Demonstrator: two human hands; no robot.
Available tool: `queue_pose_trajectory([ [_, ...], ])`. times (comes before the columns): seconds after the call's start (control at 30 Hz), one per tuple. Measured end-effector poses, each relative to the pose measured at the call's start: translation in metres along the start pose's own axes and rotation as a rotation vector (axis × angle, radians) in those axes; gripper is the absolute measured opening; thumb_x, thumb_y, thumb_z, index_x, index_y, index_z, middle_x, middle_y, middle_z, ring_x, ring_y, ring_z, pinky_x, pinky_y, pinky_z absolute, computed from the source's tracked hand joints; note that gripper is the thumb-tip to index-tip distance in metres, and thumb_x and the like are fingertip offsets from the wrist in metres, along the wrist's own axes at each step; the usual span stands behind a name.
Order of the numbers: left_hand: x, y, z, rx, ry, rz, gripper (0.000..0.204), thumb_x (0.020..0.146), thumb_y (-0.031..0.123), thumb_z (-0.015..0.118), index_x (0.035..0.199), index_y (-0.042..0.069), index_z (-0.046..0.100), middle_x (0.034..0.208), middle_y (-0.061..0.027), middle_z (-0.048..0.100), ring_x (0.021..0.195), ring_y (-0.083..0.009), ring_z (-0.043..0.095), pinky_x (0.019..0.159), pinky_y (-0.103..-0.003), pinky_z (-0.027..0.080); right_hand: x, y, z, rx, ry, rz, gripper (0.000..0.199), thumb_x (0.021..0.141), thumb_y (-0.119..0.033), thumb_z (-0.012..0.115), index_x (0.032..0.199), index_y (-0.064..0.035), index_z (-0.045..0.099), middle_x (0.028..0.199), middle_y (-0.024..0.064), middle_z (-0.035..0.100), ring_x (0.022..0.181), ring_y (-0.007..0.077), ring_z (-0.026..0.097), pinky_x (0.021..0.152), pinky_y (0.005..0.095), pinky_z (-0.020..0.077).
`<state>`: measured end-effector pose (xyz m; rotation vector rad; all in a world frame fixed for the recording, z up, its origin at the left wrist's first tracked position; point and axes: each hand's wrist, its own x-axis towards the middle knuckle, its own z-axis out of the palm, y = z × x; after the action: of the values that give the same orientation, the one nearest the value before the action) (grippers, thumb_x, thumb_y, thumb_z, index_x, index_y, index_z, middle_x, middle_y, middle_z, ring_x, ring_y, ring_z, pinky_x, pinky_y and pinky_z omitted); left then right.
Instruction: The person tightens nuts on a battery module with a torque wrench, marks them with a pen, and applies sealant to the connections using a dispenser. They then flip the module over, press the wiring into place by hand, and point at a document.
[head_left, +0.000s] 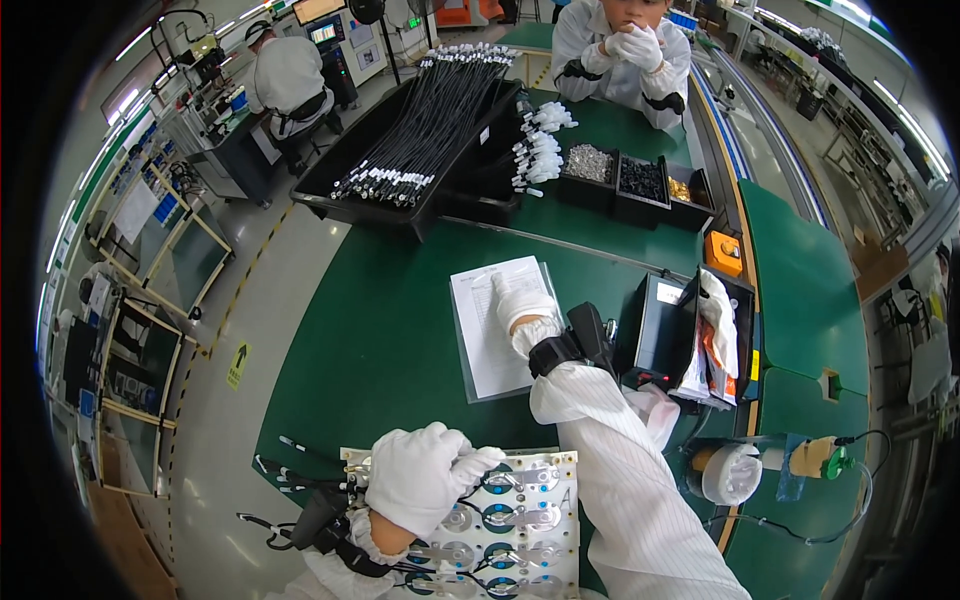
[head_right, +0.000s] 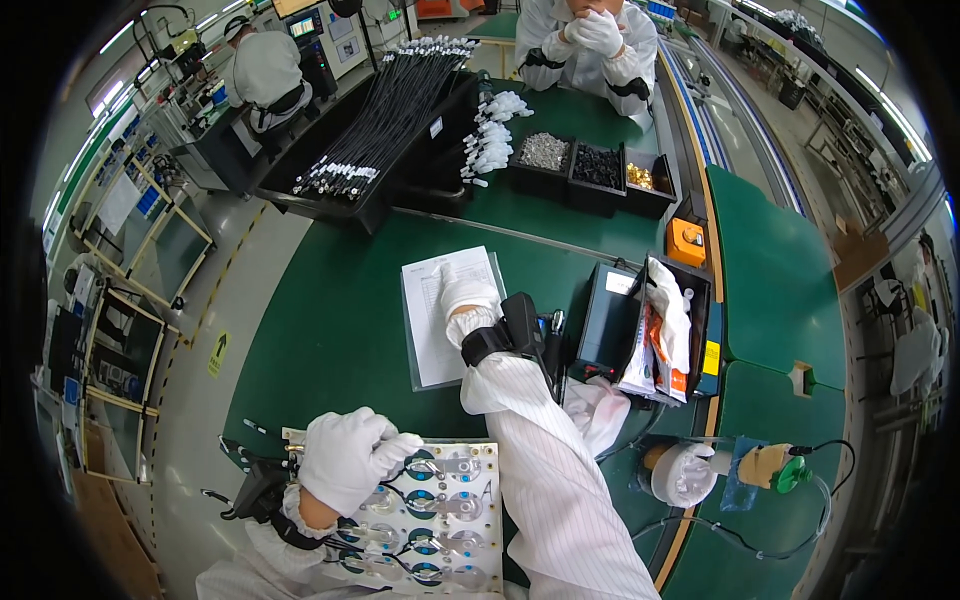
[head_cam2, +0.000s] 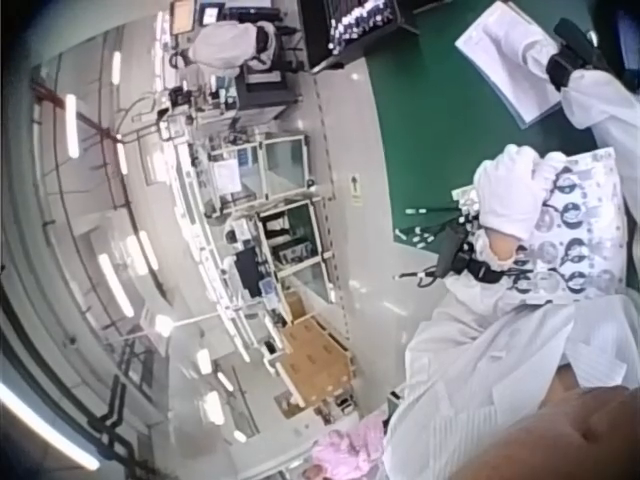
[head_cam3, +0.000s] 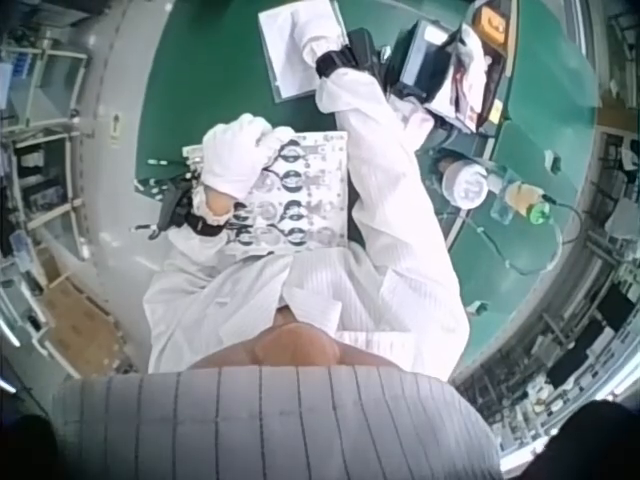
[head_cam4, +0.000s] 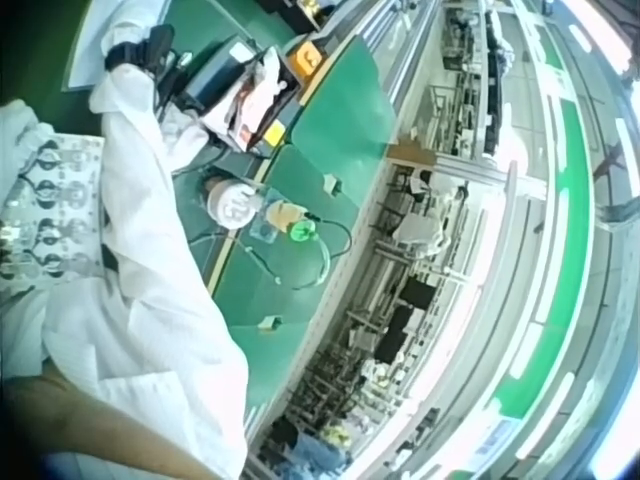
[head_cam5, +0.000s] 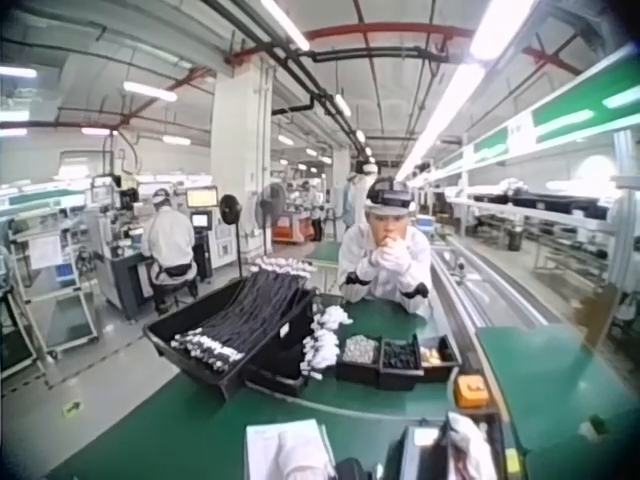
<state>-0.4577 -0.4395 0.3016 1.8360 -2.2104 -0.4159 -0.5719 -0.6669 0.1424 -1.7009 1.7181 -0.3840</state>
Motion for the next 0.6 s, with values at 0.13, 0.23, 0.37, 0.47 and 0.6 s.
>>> queue_pose_trajectory([
  [0.13, 0.001, -0.002, 0.001, -0.005, 0.032, 0.001, 0.038, 0.079, 0.041, 0.062, 0.060, 0.008, 0.062, 0.059, -0.0068, 0.055, 0.053, -0.0275, 0.054, 0.055, -0.039, 0.041, -0.003, -0.016, -0.007, -0.082, -0.095, 0.103, 0.059, 0.094, -0.049, 0.016, 0.137, -0.0145, 0.037, 0.145, 0.0081, 0.031, 0.130, 0.0277, 0.035, 0.103, 0.0510, 0.0285],
  [0.23, 0.000, -0.004, 0.001, -0.006, 0.044, 0.006, 0.038, 0.079, 0.041, 0.062, 0.060, 0.008, 0.062, 0.059, -0.0067, 0.054, 0.053, -0.0275, 0.054, 0.054, -0.039, 0.040, -0.023, -0.033, -0.028, -0.051, -0.121, 0.179, 0.063, 0.093, -0.052, 0.021, 0.134, -0.0080, 0.041, 0.141, 0.0116, 0.036, 0.130, 0.0284, 0.033, 0.108, 0.0352, 0.0243],
  [0.37, 0.000, 0.000, -0.001, 0.017, 0.032, 0.024, 0.038, 0.079, 0.042, 0.062, 0.060, 0.009, 0.061, 0.058, -0.0064, 0.054, 0.053, -0.0276, 0.053, 0.054, -0.039, 0.040, -0.016, -0.020, -0.018, -0.169, -0.117, 0.043, 0.067, 0.093, -0.054, 0.015, 0.133, -0.0079, 0.043, 0.138, 0.0123, 0.039, 0.129, 0.0287, 0.036, 0.108, 0.0370, 0.0235],
  [0.47, -0.004, -0.006, 0.001, 0.049, 0.049, -0.002, 0.044, 0.080, 0.048, 0.058, 0.059, 0.010, 0.062, 0.058, -0.0062, 0.054, 0.052, -0.0277, 0.055, 0.055, -0.040, 0.042, -0.019, -0.027, -0.012, -0.162, -0.109, 0.018, 0.068, 0.092, -0.055, 0.015, 0.131, -0.0070, 0.045, 0.135, 0.0133, 0.043, 0.126, 0.0296, 0.039, 0.107, 0.0379, 0.0254],
  [0.6, -0.003, 0.001, -0.004, 0.040, -0.001, -0.025, 0.041, 0.080, 0.045, 0.060, 0.060, 0.009, 0.063, 0.060, -0.0070, 0.056, 0.055, -0.0278, 0.055, 0.057, -0.039, 0.041, 0.000, -0.003, 0.007, -0.087, -0.057, 0.074, 0.070, 0.091, -0.057, 0.016, 0.130, -0.0073, 0.046, 0.133, 0.0151, 0.045, 0.125, 0.0312, 0.041, 0.105, 0.0396, 0.0276],
])
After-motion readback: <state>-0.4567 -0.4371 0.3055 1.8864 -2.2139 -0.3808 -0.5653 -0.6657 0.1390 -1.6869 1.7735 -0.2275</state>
